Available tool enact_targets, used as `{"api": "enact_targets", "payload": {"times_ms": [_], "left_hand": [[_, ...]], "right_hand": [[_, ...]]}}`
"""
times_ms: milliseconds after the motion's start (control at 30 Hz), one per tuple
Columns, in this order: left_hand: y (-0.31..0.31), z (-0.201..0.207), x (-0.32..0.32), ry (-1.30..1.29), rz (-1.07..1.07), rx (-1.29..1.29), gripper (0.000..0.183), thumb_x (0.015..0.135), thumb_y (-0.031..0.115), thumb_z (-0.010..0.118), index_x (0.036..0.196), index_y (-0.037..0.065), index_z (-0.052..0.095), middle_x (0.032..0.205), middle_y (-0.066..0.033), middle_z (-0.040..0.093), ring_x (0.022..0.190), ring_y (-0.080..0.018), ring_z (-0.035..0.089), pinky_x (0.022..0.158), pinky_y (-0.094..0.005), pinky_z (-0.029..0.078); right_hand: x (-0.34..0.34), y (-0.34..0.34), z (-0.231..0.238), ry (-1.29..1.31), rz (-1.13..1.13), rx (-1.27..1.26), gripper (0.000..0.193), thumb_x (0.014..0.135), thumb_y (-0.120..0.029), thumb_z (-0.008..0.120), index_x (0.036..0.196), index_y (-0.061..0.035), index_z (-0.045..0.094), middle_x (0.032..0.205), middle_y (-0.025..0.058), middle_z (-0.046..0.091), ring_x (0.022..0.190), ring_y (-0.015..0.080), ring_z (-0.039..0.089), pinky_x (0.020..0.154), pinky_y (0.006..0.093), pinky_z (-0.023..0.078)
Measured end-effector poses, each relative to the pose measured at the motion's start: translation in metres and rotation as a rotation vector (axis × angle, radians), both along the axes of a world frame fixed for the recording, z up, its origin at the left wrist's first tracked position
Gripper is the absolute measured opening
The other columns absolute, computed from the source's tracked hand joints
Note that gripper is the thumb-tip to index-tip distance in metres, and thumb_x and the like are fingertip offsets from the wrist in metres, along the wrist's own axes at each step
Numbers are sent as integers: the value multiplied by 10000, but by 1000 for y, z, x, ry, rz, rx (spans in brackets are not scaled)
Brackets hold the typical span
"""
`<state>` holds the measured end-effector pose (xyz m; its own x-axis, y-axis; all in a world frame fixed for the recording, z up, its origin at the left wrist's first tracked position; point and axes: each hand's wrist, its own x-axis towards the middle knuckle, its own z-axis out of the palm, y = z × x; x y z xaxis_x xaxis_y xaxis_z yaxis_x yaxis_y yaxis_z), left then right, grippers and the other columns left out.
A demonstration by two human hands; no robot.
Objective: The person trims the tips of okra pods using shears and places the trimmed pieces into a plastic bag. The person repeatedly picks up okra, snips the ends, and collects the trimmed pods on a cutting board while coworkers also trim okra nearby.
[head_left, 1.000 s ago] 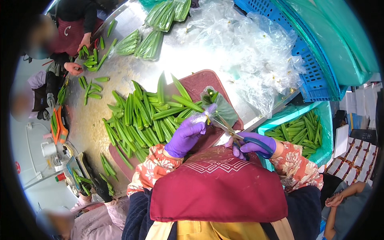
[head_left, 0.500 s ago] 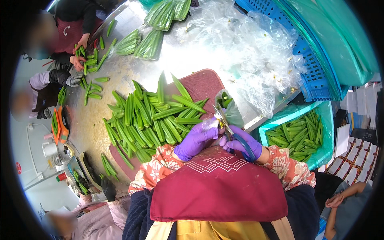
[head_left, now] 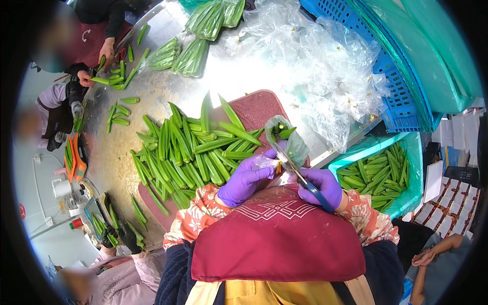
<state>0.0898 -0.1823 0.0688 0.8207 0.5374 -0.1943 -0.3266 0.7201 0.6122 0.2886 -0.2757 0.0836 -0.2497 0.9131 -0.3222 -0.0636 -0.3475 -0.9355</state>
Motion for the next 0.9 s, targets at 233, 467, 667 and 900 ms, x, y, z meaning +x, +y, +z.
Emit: {"api": "enact_targets", "payload": {"times_ms": [233, 467, 667, 900], "left_hand": [[-5, 8, -6, 40, -23, -83, 261, 836, 129, 574, 1034, -41, 582, 1424, -155, 273, 1258, -237, 352, 1019, -351, 286], [-14, 16, -4, 155, 60, -4, 250, 771, 157, 635, 931, -29, 585, 1082, -90, 537, 889, -146, 493, 786, -263, 371], [-18, 5, -7, 258, 50, -51, 351, 859, 174, 548, 1141, -33, 536, 917, 2, 528, 777, -78, 447, 755, -223, 365], [-26, -6, -20, 182, 123, -81, 489, 800, 236, 621, 1184, -25, 466, 1298, -106, 461, 732, -76, 407, 708, -213, 351]], "right_hand": [[14, -7, 8, -65, 157, 27, 279, 783, -37, 573, 1060, -12, 596, 682, -64, 512, 601, 6, 428, 567, 165, 377], [20, -7, 21, -1, 169, -24, 223, 796, -53, 570, 1008, 8, 595, 707, -35, 530, 623, 25, 441, 589, 168, 375], [29, -14, 13, 280, 72, -6, 319, 798, -111, 541, 1095, 6, 534, 733, -9, 542, 620, 60, 474, 595, 189, 400], [73, 12, 22, -77, -289, 23, 401, 813, -178, 572, 1166, -14, 474, 665, 16, 493, 549, 92, 447, 491, 223, 343]]}}
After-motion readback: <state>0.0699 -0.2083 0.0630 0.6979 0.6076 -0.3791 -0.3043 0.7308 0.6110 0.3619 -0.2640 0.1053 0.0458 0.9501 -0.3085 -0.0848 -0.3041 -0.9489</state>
